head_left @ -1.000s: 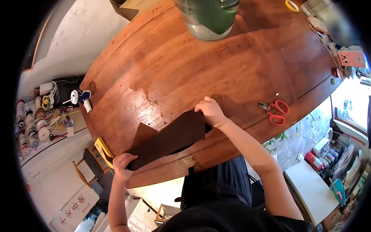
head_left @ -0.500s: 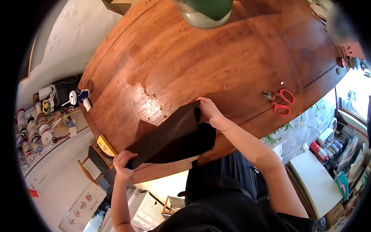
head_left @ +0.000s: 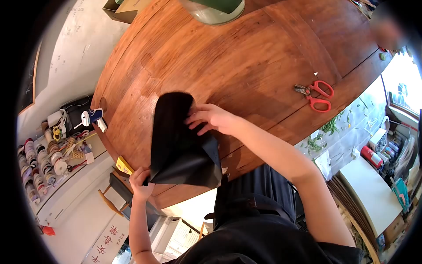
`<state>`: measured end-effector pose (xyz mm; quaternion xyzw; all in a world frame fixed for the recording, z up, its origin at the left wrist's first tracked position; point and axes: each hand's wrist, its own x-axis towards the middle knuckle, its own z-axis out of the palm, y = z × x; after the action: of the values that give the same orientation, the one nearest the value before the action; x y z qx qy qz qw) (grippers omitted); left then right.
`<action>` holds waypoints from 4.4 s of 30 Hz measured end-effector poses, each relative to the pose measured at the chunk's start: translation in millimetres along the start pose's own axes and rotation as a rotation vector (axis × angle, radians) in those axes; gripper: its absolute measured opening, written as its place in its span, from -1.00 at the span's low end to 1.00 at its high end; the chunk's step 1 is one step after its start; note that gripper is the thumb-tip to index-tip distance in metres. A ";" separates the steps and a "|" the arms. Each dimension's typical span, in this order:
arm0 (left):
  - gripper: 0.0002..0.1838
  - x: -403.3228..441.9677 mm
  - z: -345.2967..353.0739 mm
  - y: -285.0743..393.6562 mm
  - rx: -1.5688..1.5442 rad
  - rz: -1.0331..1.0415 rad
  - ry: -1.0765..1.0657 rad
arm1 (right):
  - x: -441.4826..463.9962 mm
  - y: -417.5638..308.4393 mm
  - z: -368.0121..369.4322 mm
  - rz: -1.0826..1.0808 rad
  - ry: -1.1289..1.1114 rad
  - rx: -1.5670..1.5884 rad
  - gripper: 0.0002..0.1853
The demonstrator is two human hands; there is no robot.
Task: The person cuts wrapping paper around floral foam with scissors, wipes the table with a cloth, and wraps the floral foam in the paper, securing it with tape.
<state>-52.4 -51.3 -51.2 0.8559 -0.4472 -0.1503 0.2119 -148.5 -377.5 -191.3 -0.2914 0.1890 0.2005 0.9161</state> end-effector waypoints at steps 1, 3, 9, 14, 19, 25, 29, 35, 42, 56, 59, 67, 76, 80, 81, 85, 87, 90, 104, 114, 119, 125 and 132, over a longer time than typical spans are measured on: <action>-0.67 -3.1 -0.1 -3.4 -0.009 -0.018 -0.014 | -2.9 2.6 -5.8 -0.026 -0.042 0.041 -0.61; -0.65 -8.5 -1.3 -7.4 -0.003 -0.038 -0.029 | -16.8 3.5 -22.1 -0.072 -0.080 0.101 -0.59; -0.71 0.9 -0.1 -5.3 0.051 0.049 0.008 | -36.7 58.7 -62.5 -0.649 0.049 -1.354 -0.42; -0.75 7.6 -1.5 3.1 0.040 0.083 0.012 | -38.7 75.4 -50.6 -0.705 0.071 -1.581 -0.25; -0.82 11.7 -2.4 12.3 0.047 0.021 -0.001 | -32.0 92.0 -30.3 -0.634 -0.023 -0.862 -0.22; -0.78 8.6 -1.2 1.5 0.052 0.035 -0.016 | -36.3 112.9 -31.4 -0.553 0.220 -0.970 -0.19; -0.77 5.5 -5.9 -2.2 0.053 0.039 -0.076 | -20.7 120.9 -39.2 -0.919 0.033 -0.868 -0.28; -0.77 12.9 -5.6 6.4 0.033 0.057 -0.059 | -31.8 106.2 -30.6 -0.721 0.054 -0.235 -0.32; -0.77 14.2 -6.3 2.4 0.047 0.069 -0.063 | -36.7 86.3 -38.2 -0.649 -0.122 -0.529 -0.67; -0.81 10.2 -14.2 -6.0 0.076 -0.019 -0.186 | 34.0 69.5 -36.5 -0.539 0.035 -0.343 -0.74; -0.80 13.2 -14.6 -5.4 0.080 0.037 -0.164 | 44.9 71.3 -29.8 -0.726 0.095 -0.545 -0.67; -0.71 23.8 -16.2 5.3 0.019 0.152 -0.137 | 53.3 43.4 -12.9 -0.583 0.065 -0.574 -0.45; -0.76 9.5 -15.6 -11.8 0.035 0.105 -0.184 | 56.9 54.0 -18.7 -0.714 0.067 -0.701 -0.64; -0.77 10.2 -10.8 -11.9 0.034 0.107 -0.152 | 51.0 67.0 -18.7 -1.004 0.226 -0.845 -0.78; -0.75 11.2 -10.7 -9.3 0.037 0.091 -0.154 | 47.8 71.2 -16.2 -1.120 0.280 -0.892 -0.79; -0.68 20.2 -15.1 7.5 0.051 0.086 -0.134 | 35.4 83.0 -12.6 -1.074 0.360 -0.806 -0.76; -0.65 21.2 -14.7 8.6 0.052 0.098 -0.128 | 29.5 83.8 -19.1 -1.122 0.273 -0.886 -0.79; -0.62 17.7 -12.9 4.9 0.043 0.087 -0.135 | 17.8 91.2 -29.4 -1.192 0.263 -1.076 -0.70; -0.62 14.3 -20.9 6.4 -0.037 -0.121 -0.237 | 11.6 98.4 -27.7 -0.539 0.052 -0.151 -0.50; -0.07 16.2 -56.9 -33.9 -0.771 -0.365 -0.491 | -11.7 75.0 -36.0 -0.643 -0.231 -0.502 -0.64; -0.16 82.3 -40.0 -41.2 -1.046 -0.902 -0.422 | -16.6 66.1 -31.4 -0.598 -0.220 -0.509 -0.72; -0.39 139.4 42.2 -44.8 -1.005 -0.937 -0.558 | -22.5 65.7 -33.3 -0.420 -0.213 -0.404 -0.72; -0.57 136.5 122.8 -101.3 -1.225 -0.771 -0.683 | -27.0 86.5 -27.4 -0.689 -0.095 -0.978 -0.37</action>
<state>39.6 -140.8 -217.0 0.5884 0.0019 -0.6855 0.4289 -219.0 -336.3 -239.2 -0.7143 -0.0717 -0.0314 0.6954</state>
